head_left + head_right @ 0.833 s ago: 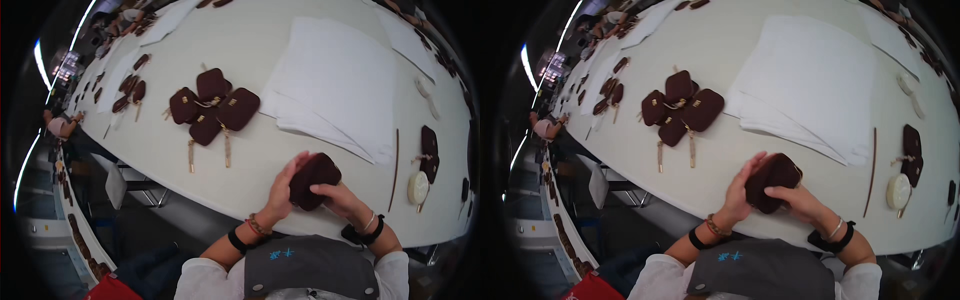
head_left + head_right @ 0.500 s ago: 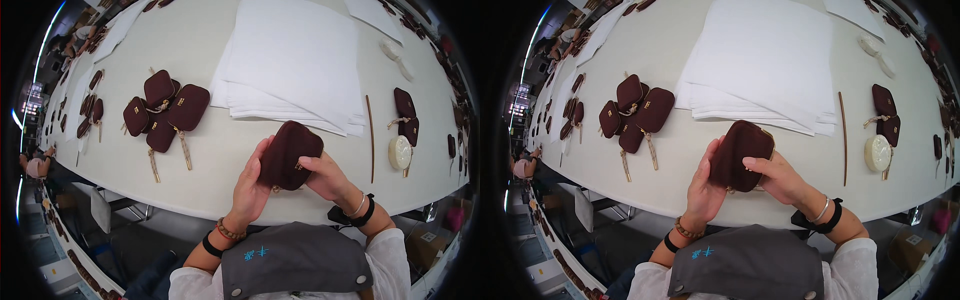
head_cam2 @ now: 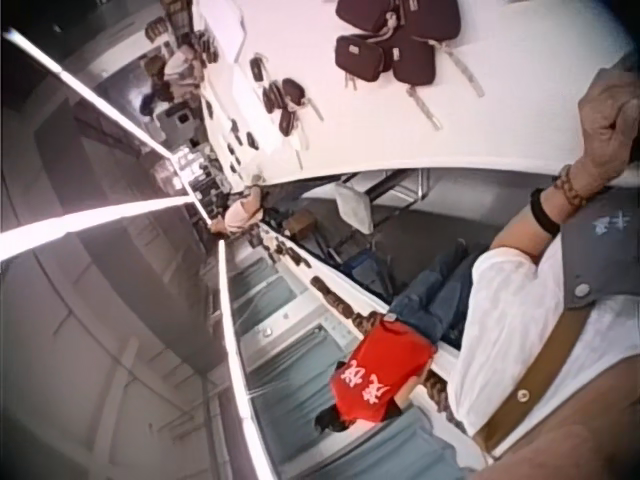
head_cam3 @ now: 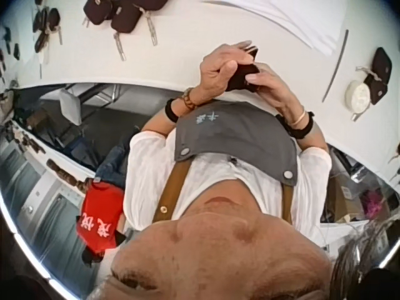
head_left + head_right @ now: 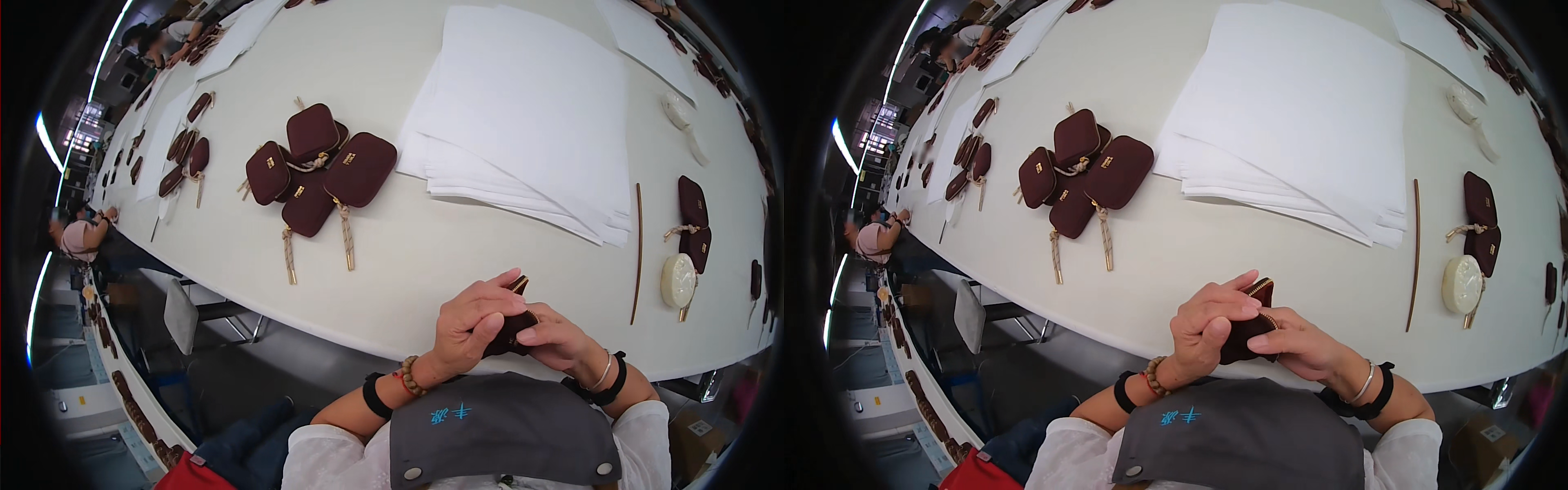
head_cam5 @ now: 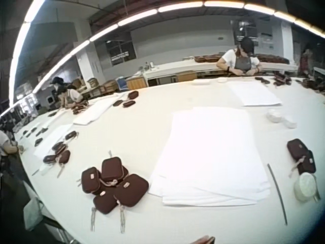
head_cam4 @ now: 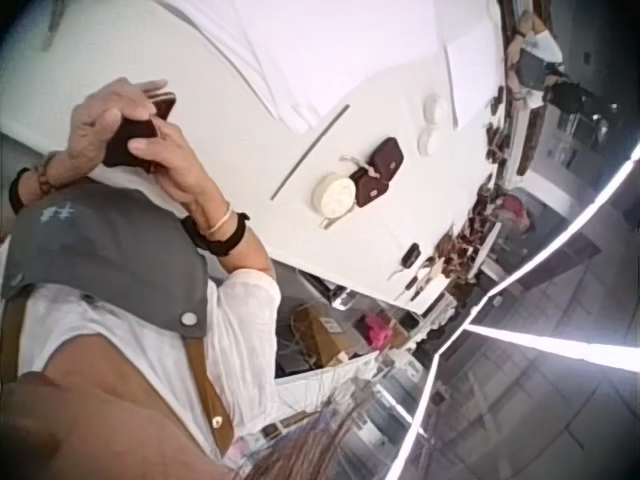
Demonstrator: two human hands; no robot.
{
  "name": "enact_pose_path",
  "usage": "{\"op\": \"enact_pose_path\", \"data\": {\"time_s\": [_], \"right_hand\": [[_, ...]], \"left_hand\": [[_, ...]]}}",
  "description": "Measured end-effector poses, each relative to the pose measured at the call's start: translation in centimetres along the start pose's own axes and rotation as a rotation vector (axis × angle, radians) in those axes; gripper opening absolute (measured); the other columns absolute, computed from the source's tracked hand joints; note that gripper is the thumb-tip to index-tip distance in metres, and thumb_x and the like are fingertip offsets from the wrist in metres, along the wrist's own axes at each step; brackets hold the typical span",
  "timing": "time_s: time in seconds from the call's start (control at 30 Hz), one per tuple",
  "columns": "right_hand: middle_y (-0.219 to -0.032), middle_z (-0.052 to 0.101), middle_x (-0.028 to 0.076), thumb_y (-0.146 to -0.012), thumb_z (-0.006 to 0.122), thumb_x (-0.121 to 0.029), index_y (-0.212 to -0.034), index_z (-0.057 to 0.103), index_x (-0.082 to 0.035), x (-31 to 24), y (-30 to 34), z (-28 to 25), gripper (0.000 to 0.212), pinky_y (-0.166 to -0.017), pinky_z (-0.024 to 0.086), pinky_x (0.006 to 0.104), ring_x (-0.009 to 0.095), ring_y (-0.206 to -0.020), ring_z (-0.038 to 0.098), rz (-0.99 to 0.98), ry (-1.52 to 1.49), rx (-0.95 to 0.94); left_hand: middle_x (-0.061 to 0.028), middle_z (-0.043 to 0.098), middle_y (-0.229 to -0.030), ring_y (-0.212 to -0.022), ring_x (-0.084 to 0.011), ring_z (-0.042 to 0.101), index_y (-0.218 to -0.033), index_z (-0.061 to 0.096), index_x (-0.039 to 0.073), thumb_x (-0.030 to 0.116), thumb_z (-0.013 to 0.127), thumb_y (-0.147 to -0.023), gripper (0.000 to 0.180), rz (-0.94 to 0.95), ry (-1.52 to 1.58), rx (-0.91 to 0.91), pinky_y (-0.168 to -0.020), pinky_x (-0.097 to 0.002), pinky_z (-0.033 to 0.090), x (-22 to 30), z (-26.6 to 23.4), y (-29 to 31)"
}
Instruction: The person repeatedly stuffs white tissue paper into small maroon pouches. They use a thin wooden stick to push the paper deep into the pouches and then zip them closed. The person handles the pouches one at a time, repeating the process of opening, stuffing, and closing.
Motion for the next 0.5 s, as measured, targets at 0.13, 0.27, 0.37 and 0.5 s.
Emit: {"op": "enact_pose_path", "data": {"time_s": [0.13,0.27,0.37,0.5], "right_hand": [[-0.109,0.058,0.003,-0.085,0.064,-0.014,-0.120,0.057,0.001,-0.2,-0.2,-0.7,0.039,-0.085,0.040,0.0268,0.010,-0.098,0.051,0.015,0.030,0.029],[-0.107,0.060,0.006,-0.084,0.064,-0.015,-0.119,0.057,0.001,-0.9,-0.3,-0.5,0.038,-0.086,0.043,0.0277,0.012,-0.099,0.054,-0.010,0.170,0.061],[-0.111,0.061,0.009,-0.084,0.063,-0.019,-0.121,0.054,0.001,-0.6,-0.4,-0.5,0.044,-0.094,0.043,0.0298,0.017,-0.108,0.056,-0.005,0.170,0.117],[-0.136,0.045,0.013,-0.085,0.064,-0.030,-0.139,0.038,-0.001,1.4,1.2,-3.6,0.066,-0.106,0.036,0.0395,0.027,-0.128,0.044,-0.074,0.030,0.208]], "left_hand": [[-0.0153,0.068,-0.101,-0.116,-0.0333,0.057,-0.098,0.069,-0.002,0.021,0.050,-0.099,0.030,0.047,-0.007,-0.034,-0.105,-0.0524,0.039,-0.9,1.0,0.5],[-0.0140,0.066,-0.110,-0.124,-0.0375,0.051,-0.110,0.066,0.000,0.021,0.050,-0.099,0.029,0.093,-0.109,-0.111,-0.107,-0.0490,0.035,0.0,0.9,0.2],[-0.0141,0.061,-0.118,-0.128,-0.0334,0.047,-0.116,0.061,-0.001,0.020,0.048,-0.100,0.030,-0.207,0.108,0.001,-0.104,-0.0430,0.037,-1.6,0.2,1.2],[-0.0128,0.061,-0.109,-0.127,-0.0298,0.048,-0.109,0.061,0.000,0.023,0.047,-0.100,0.029,-0.180,0.067,-0.073,-0.105,-0.0405,0.037,-1.2,1.4,1.1]]}}
Point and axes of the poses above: each hand's wrist, its own y-axis away from the middle knuckle, its own z-axis out of the palm, x = y × z, the point moved 7 cm from there along -y, towards the middle knuckle
